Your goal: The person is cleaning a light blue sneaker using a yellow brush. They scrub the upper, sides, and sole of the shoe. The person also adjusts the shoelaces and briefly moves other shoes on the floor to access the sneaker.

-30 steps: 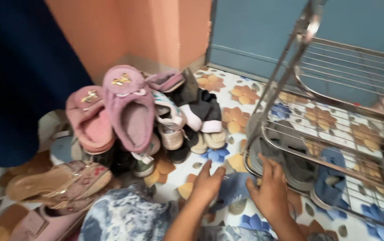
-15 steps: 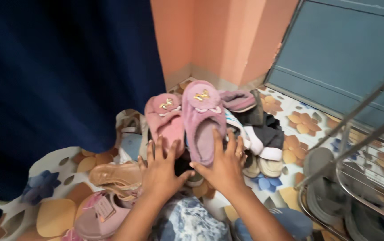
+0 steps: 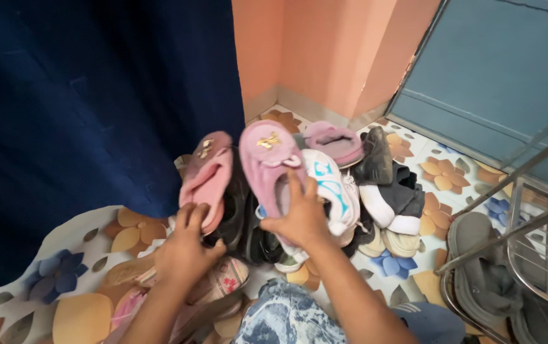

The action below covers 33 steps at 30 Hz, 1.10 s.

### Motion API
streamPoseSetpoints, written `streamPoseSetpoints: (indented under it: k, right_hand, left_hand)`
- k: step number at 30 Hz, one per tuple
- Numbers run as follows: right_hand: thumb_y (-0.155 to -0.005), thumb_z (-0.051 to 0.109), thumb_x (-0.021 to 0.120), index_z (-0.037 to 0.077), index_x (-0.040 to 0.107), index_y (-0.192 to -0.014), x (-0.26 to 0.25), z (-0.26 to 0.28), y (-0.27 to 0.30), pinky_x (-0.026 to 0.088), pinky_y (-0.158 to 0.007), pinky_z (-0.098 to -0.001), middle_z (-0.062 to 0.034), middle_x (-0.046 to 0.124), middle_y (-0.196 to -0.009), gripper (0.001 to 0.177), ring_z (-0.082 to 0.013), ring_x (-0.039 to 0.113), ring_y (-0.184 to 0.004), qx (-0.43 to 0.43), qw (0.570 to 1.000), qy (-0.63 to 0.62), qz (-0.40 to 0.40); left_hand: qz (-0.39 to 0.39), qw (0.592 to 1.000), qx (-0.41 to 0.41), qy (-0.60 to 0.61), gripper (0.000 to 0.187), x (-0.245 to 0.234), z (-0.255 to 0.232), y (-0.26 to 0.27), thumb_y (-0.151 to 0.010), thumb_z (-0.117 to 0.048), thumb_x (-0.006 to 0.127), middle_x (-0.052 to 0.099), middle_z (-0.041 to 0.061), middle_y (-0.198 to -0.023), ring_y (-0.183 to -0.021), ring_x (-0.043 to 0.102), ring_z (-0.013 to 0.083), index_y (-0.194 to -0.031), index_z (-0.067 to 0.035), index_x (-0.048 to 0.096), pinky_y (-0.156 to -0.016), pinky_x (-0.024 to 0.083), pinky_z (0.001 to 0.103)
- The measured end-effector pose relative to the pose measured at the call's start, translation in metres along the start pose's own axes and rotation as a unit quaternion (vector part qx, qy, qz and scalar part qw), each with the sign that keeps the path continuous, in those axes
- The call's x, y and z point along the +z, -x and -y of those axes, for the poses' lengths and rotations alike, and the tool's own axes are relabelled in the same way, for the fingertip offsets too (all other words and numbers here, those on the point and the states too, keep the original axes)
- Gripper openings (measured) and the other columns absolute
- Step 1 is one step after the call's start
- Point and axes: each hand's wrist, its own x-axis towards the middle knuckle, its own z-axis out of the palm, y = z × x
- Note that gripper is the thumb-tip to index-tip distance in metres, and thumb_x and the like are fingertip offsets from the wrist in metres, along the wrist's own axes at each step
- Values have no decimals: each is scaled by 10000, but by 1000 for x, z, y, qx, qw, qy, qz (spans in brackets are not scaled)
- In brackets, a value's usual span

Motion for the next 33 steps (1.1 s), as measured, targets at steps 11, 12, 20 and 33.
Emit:
streamPoseSetpoints:
  k: [11,12,20,33]
  right_hand:
    - [-475,351,980,199,363,-1499,32,94,29,444,-1031,-574,-272,328,-1442,1205,-553,446,-1265,-189,978,-19,86]
    - [-485,346,973,216,362,-1517,38,101,35,452,-1025,-574,-266,324,-1458,1206,-556,449,-1257,-189,976,-15,107]
    - [-565,315,943,238,240,-1631,81,112,66,443,-1022,-576,-272,248,-1519,1279,-580,444,-1215,-157,972,-33,173]
    - [-794,223,728,32,689,-1118,16,17,69,498,-968,-477,-210,701,-1131,378,-378,650,-1093,-241,936,-49,251]
  left_hand:
    - [44,989,-135,28,664,31,133,24,-806,-401,696,693,194,-1186,-964,723,378,-1386,-103,568,-860,563,470]
    - [58,985,-160,34,638,32,141,22,-808,-409,704,706,186,-1180,-999,723,364,-1357,-104,594,-889,558,460]
    - [-302,950,-18,81,607,-7,90,28,-849,-186,669,517,337,-1378,-1251,521,479,-1382,85,560,-1041,433,473]
    - [49,984,165,-44,723,14,-111,-45,-712,-538,724,236,122,-1642,-1531,140,367,-1371,-254,643,-1131,60,668]
